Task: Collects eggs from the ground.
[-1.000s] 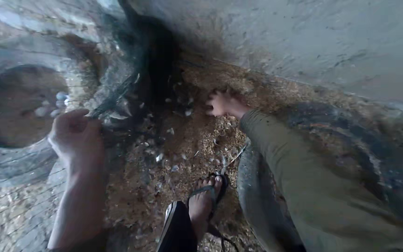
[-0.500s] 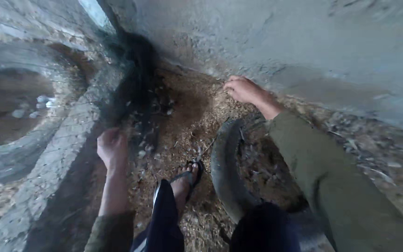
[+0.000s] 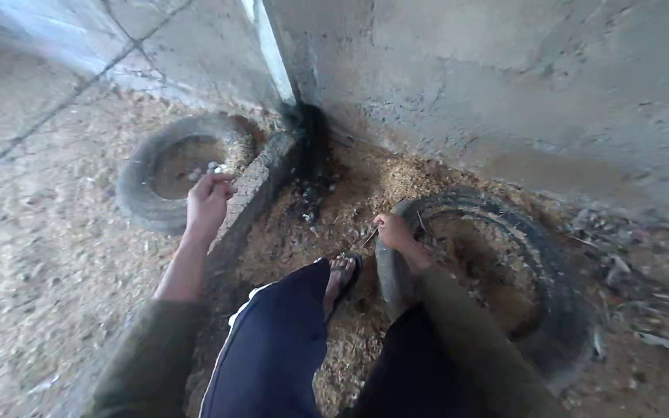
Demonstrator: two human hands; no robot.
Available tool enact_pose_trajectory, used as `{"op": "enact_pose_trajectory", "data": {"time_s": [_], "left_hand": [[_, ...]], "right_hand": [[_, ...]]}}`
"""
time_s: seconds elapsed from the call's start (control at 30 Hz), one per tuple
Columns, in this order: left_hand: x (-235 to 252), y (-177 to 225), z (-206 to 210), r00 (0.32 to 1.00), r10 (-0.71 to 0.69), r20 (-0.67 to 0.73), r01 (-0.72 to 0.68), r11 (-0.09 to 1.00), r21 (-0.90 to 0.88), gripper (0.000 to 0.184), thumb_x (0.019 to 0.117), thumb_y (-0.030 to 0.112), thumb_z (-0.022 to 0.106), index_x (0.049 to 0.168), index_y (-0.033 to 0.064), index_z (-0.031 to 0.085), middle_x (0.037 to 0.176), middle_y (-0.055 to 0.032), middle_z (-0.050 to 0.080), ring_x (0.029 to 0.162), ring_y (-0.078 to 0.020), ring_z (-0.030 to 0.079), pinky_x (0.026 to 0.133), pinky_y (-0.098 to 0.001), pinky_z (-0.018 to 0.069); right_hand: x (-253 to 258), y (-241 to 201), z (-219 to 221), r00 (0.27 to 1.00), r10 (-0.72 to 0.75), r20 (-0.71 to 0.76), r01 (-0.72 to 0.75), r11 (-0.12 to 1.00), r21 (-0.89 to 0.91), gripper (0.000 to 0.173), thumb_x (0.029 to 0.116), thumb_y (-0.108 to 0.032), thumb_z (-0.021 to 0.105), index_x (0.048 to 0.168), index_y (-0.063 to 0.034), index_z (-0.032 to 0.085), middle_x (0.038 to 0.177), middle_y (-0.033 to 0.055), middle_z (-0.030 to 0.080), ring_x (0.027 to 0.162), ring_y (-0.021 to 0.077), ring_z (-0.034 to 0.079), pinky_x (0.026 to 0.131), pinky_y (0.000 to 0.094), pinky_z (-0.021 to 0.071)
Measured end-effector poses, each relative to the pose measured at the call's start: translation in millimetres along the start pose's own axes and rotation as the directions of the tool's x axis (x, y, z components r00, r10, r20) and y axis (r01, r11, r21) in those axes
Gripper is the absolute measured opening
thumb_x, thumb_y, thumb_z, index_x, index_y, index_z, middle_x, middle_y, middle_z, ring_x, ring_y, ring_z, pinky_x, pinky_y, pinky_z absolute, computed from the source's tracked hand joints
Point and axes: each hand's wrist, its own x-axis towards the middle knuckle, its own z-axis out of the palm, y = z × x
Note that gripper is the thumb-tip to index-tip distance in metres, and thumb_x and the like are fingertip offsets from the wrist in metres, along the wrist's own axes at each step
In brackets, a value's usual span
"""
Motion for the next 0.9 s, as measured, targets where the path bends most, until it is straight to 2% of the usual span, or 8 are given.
{"op": "enact_pose_trajectory", "data": {"time_s": [0.07,0.23,0.33,0.4,0.53,0.7,0.8,0.9], "left_hand": [[16,2,2,0.999,-0.026,0.032,0.024,0.998,0.057,0.034,0.1085,0.014,0.039,0.133,-0.0026,0.057,0.117,-0.0231,0.066,0.101,-0.0278,0.068,0.094,-0.0478,0.0539],[51,-16,60,0.957,-0.049,0.287,-0.008,0.981,0.196,0.032,0.1068,0.015,0.045,0.132,0.0017,0.060,0.122,-0.0238,0.067,0.111,-0.0361,0.067,0.098,-0.0558,0.0521],[58,-16,97,0.909,0.043,0.415,-0.201,0.917,0.345,0.032,0.1075,0.012,0.044,0.129,-0.0030,0.062,0.131,-0.0276,0.062,0.119,-0.0418,0.062,0.100,-0.0583,0.0502],[72,22,112,0.778,-0.202,0.596,-0.132,0.874,0.469,0.037,0.1095,0.009,0.043,0.143,-0.0014,0.053,0.154,-0.0240,0.044,0.142,-0.0412,0.045,0.116,-0.0569,0.0360],[170,-84,213,0.638,0.056,0.768,-0.518,0.769,0.375,0.039,0.1074,0.017,0.046,0.142,0.0032,0.055,0.152,-0.0209,0.047,0.138,-0.0407,0.049,0.111,-0.0593,0.0424],[252,-116,309,0.472,0.131,0.872,-0.711,0.642,0.288,0.047,0.1000,0.016,0.060,0.145,0.0067,0.054,0.155,-0.0179,0.046,0.146,-0.0388,0.038,0.121,-0.0592,0.0285],[272,-123,335,0.547,0.014,0.837,-0.653,0.633,0.416,0.044,0.1038,0.027,0.054,0.145,0.0132,0.056,0.150,-0.0182,0.052,0.142,-0.0411,0.044,0.117,-0.0651,0.0301],[265,-118,312,0.575,-0.277,0.770,-0.576,0.532,0.621,0.039,0.1001,0.028,0.061,0.128,-0.0002,0.066,0.135,-0.0299,0.059,0.127,-0.0519,0.054,0.101,-0.0737,0.0408]], "right_hand": [[-11,-9,1,0.999,0.034,0.003,-0.034,0.997,0.066,0.027,0.1052,-0.016,0.053,0.123,-0.0005,0.065,0.115,0.0207,0.068,0.099,0.0308,0.070,0.089,0.0477,0.0573],[-20,-2,29,0.992,-0.001,0.130,-0.002,1.000,0.023,0.042,0.1042,-0.015,0.054,0.144,-0.0028,0.054,0.148,0.0261,0.051,0.137,0.0388,0.051,0.115,0.0524,0.0412],[-32,-2,40,0.998,0.032,0.060,-0.039,0.993,0.113,0.029,0.1039,-0.011,0.053,0.128,-0.0005,0.064,0.120,0.0214,0.068,0.105,0.0317,0.070,0.095,0.0487,0.0568],[-35,-3,40,0.999,0.033,0.020,-0.035,0.986,0.160,0.028,0.1051,-0.013,0.053,0.126,0.0013,0.065,0.116,0.0216,0.070,0.102,0.0323,0.071,0.093,0.0495,0.0565],[-27,-7,36,0.983,0.029,0.180,-0.034,0.999,0.021,0.042,0.1028,-0.004,0.051,0.145,-0.0046,0.057,0.155,0.0218,0.048,0.144,0.0356,0.047,0.120,0.0497,0.0375],[1,-26,25,0.929,0.210,0.306,-0.202,0.978,-0.057,0.041,0.1058,-0.011,0.050,0.147,-0.0110,0.056,0.134,0.0219,0.065,0.120,0.0390,0.065,0.105,0.0566,0.0492],[8,-36,13,0.913,0.271,0.304,-0.241,0.961,-0.133,0.041,0.1063,-0.016,0.052,0.146,-0.0099,0.056,0.144,0.0190,0.059,0.130,0.0385,0.060,0.110,0.0568,0.0454],[15,-52,-5,0.884,0.317,0.343,-0.273,0.947,-0.172,0.041,0.1067,-0.015,0.051,0.147,-0.0109,0.055,0.143,0.0194,0.059,0.128,0.0407,0.060,0.107,0.0596,0.0466]]}}
